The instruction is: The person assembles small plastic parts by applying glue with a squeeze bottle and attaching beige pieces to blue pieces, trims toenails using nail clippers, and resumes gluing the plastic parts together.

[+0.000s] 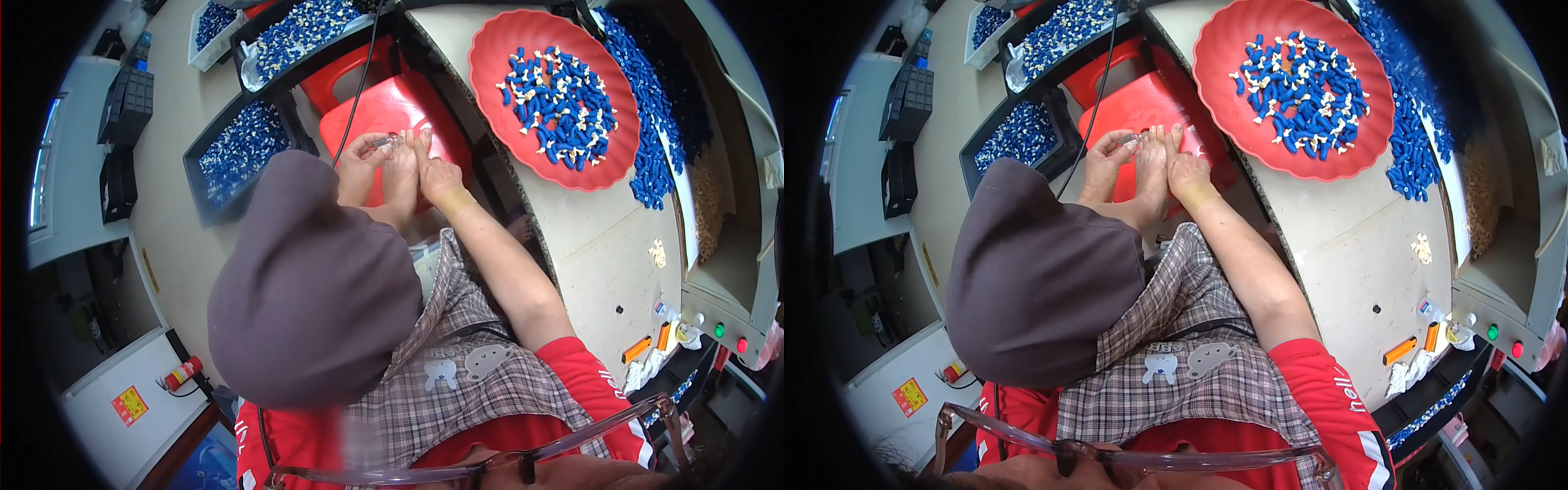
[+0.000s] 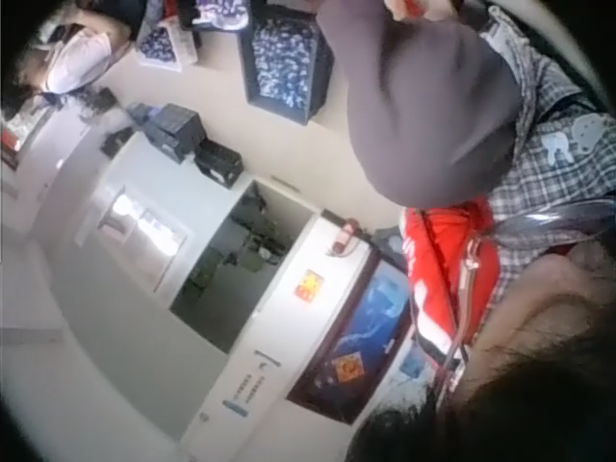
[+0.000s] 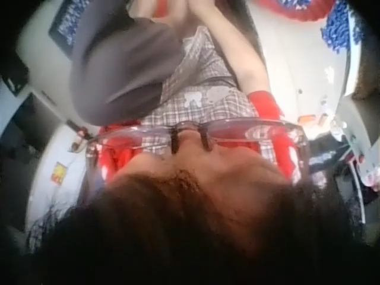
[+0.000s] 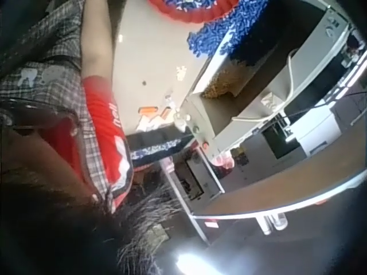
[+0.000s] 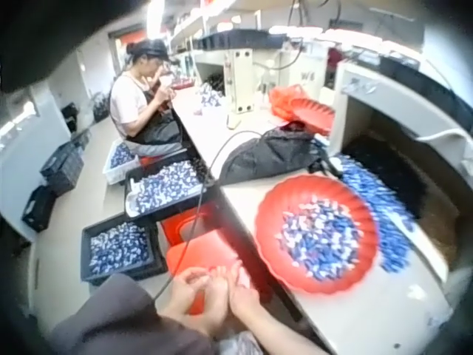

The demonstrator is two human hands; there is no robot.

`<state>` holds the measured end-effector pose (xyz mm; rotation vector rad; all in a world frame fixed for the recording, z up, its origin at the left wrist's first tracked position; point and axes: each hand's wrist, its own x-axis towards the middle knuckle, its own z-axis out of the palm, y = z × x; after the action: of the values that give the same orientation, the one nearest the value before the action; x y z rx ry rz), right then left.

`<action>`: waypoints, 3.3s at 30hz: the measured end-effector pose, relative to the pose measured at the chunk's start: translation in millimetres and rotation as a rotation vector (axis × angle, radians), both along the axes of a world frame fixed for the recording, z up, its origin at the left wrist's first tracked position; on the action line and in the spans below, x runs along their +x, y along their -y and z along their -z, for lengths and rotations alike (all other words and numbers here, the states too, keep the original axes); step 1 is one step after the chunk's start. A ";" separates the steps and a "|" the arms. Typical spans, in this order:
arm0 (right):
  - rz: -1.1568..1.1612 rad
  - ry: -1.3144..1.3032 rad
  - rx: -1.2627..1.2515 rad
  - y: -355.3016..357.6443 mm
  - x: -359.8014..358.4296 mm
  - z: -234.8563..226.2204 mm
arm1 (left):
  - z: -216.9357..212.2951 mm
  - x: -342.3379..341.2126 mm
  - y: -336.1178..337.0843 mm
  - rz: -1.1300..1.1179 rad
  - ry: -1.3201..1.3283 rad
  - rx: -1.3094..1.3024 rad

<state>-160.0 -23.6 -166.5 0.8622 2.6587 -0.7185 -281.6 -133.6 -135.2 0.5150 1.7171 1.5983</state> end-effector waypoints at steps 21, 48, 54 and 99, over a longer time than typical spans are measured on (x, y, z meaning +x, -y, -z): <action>0.164 -0.180 0.012 48.5 13.9 6.8 | 5.8 -0.5 4.7 0.037 0.161 0.030; 0.105 -0.286 0.182 37.1 14.8 11.6 | 4.1 2.7 6.1 -0.016 0.358 0.098; 0.152 -0.245 0.270 23.9 1.1 16.0 | 4.6 4.1 5.0 -0.001 0.358 0.083; 0.915 -0.916 -1.650 31.7 34.8 -10.3 | -35.5 4.4 -9.5 0.448 -1.131 -0.006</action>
<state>-125.3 -55.4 -156.3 1.1093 0.7920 -3.2135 -277.2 -124.1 -99.8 1.9000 2.0977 0.9756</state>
